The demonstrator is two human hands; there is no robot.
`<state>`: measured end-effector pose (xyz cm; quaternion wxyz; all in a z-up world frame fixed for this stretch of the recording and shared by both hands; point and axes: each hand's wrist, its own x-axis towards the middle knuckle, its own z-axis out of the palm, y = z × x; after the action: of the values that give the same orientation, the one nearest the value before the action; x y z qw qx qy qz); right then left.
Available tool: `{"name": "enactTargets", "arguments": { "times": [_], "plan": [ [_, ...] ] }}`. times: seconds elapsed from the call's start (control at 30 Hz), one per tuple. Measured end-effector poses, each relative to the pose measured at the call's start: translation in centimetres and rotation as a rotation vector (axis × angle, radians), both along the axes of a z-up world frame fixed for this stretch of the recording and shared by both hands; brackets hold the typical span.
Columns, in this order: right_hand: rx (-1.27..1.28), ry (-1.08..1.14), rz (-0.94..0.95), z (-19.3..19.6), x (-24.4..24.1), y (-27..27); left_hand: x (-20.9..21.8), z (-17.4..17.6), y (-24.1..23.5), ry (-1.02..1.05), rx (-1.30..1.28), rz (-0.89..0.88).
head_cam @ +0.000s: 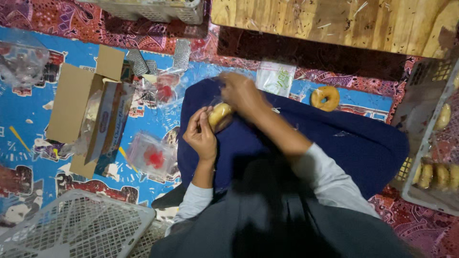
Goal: The person sits on the floor and repeatedly picks up donuts from a wooden board, places them into clear plastic bags, and sets the packaged donuts into a white crate. The person handles both plain and chocolate-frosted donuts.
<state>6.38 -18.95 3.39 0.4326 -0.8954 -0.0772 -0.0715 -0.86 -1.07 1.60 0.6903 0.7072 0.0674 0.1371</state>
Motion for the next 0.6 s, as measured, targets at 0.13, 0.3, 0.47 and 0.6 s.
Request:
{"name": "enactTargets", "arguments": {
  "times": [0.13,0.3,0.47,0.6],
  "plan": [
    [0.065,0.498,0.02,-2.8,-1.5,-4.4,0.0,3.1,-1.5,-0.004,-0.074,0.119],
    [0.996,0.638,0.205,-10.2,-8.8,0.1,-1.2,3.9,-2.3,-0.308,0.566,-0.049],
    [0.88,0.863,0.039,-10.6,-6.8,1.2,2.2,0.1,1.5,0.572,-0.631,-0.096],
    [0.677,0.41,0.025,-6.4,-5.7,1.2,1.6,-3.0,2.8,0.365,-0.318,-0.164]
  ]
}}
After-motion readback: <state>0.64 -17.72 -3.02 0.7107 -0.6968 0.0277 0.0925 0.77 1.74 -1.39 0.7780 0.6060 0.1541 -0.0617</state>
